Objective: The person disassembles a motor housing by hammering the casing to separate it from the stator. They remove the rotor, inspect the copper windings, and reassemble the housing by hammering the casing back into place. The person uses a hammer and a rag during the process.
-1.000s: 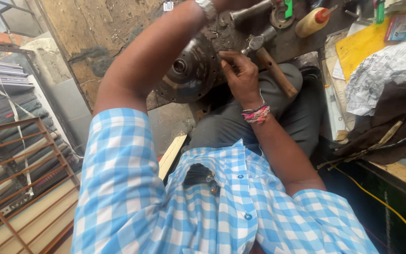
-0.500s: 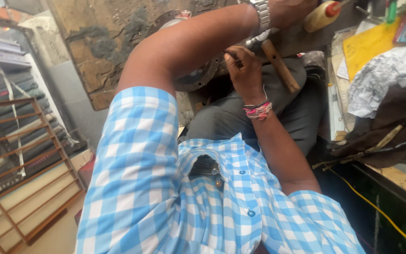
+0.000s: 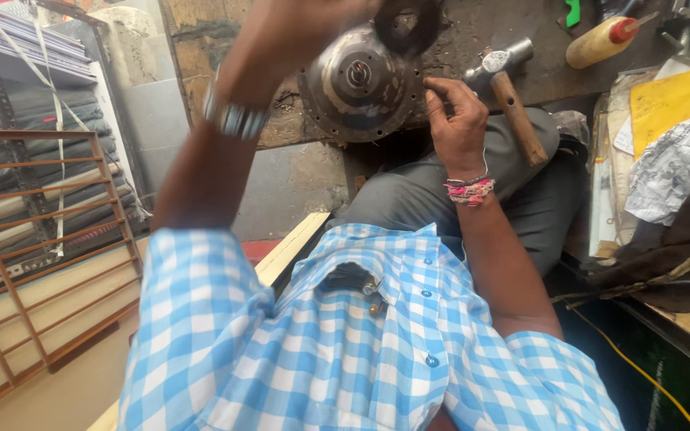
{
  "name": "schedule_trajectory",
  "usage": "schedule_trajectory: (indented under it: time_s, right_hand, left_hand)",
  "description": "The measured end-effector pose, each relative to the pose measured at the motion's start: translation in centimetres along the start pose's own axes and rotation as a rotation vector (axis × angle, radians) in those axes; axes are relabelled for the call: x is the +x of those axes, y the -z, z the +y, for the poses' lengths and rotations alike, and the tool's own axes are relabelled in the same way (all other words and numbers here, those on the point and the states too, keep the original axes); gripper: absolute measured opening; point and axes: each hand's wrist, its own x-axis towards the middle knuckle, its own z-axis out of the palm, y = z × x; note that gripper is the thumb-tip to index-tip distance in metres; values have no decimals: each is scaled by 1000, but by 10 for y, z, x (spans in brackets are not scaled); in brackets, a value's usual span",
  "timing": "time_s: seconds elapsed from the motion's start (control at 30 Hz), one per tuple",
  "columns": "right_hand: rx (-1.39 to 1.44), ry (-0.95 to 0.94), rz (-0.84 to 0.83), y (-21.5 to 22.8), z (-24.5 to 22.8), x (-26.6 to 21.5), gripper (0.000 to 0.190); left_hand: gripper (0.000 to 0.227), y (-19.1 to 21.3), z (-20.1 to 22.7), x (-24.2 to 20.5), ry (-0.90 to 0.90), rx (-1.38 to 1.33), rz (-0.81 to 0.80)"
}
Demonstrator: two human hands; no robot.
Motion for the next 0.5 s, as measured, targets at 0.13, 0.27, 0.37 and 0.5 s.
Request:
schedule_trajectory:
  time_s: [0.13,0.27,0.37,0.5]
  right_hand:
    - [-65,81,53,-5,-9,-1,14]
    - [-76,144,3,-25,-25,4,16]
    - [-163,198,-6,-44,-43,11,31]
    - [-445,241,14,-57,-67,28,34]
  left_hand:
    - [11,-11,10,-75,133,146,164]
    - [8,-24,5,-102,213,-54,354]
    - [7,-22,0,-96,233,-142,421]
    - [7,-11,10,-84,261,-225,457]
